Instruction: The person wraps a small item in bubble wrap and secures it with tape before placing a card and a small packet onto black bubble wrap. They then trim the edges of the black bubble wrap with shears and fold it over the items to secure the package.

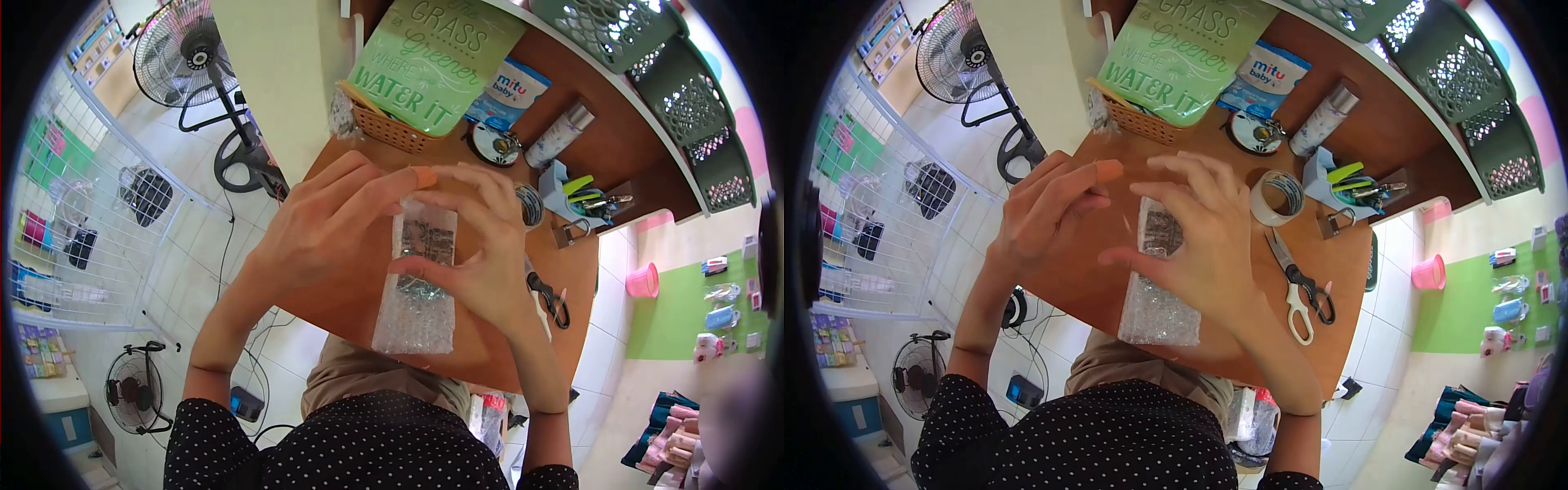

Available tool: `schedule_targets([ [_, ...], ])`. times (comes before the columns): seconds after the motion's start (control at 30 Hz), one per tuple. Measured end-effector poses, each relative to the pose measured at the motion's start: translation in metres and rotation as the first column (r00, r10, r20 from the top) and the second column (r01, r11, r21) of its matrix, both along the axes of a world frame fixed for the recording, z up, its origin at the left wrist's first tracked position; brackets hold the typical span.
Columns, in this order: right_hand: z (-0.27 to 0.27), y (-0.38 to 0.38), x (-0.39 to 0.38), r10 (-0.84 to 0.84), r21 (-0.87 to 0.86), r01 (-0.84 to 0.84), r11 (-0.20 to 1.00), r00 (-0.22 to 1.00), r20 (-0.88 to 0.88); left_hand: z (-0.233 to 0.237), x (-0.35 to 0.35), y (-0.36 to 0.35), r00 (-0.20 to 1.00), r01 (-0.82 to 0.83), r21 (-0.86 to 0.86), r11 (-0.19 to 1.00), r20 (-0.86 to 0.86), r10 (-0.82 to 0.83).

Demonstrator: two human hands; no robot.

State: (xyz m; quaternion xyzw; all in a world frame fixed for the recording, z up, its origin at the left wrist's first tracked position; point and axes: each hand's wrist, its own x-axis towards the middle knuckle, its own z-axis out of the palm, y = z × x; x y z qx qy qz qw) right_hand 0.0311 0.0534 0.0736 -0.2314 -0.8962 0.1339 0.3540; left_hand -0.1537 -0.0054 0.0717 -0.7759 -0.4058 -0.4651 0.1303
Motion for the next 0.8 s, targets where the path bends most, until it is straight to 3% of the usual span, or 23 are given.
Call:
schedule_targets([
  [0.07, -0.002, -0.006, 0.002, -0.024, -0.049, 0.023, 0.999, 0.999, -0.032, 0.000, 0.006, -0.001, 1.000, 0.008, 0.014, 1.000, -0.011, -0.008],
  [0.2, -0.016, -0.007, 0.010, -0.085, 0.038, 0.091, 0.995, 0.985, -0.149, 0.001, 0.015, -0.001, 0.999, 0.033, 0.021, 0.999, -0.034, -0.032],
  [0.27, -0.018, -0.009, 0.016, -0.061, 0.039, 0.070, 0.997, 0.979, -0.194, -0.001, 0.019, -0.003, 0.995, 0.078, -0.052, 0.996, 0.067, -0.074],
  [0.33, -0.016, -0.012, 0.021, -0.062, -0.097, 0.037, 0.995, 0.961, -0.269, -0.005, 0.023, -0.002, 0.991, 0.108, -0.057, 0.992, 0.088, -0.103],
  [0.57, -0.026, -0.015, 0.040, -0.044, -0.163, 0.008, 0.987, 0.974, -0.221, -0.015, 0.029, -0.001, 0.980, 0.190, -0.107, 0.976, 0.088, -0.181],
  [0.7, -0.028, -0.015, 0.045, -0.063, -0.387, -0.046, 0.921, 0.962, -0.265, -0.021, 0.034, 0.002, 0.973, 0.183, -0.056, 0.982, 0.151, -0.172],
  [0.8, -0.031, -0.014, 0.049, -0.112, -0.508, -0.044, 0.860, 0.956, -0.272, -0.026, 0.032, 0.001, 0.973, 0.222, -0.160, 0.962, 0.104, -0.207],
])
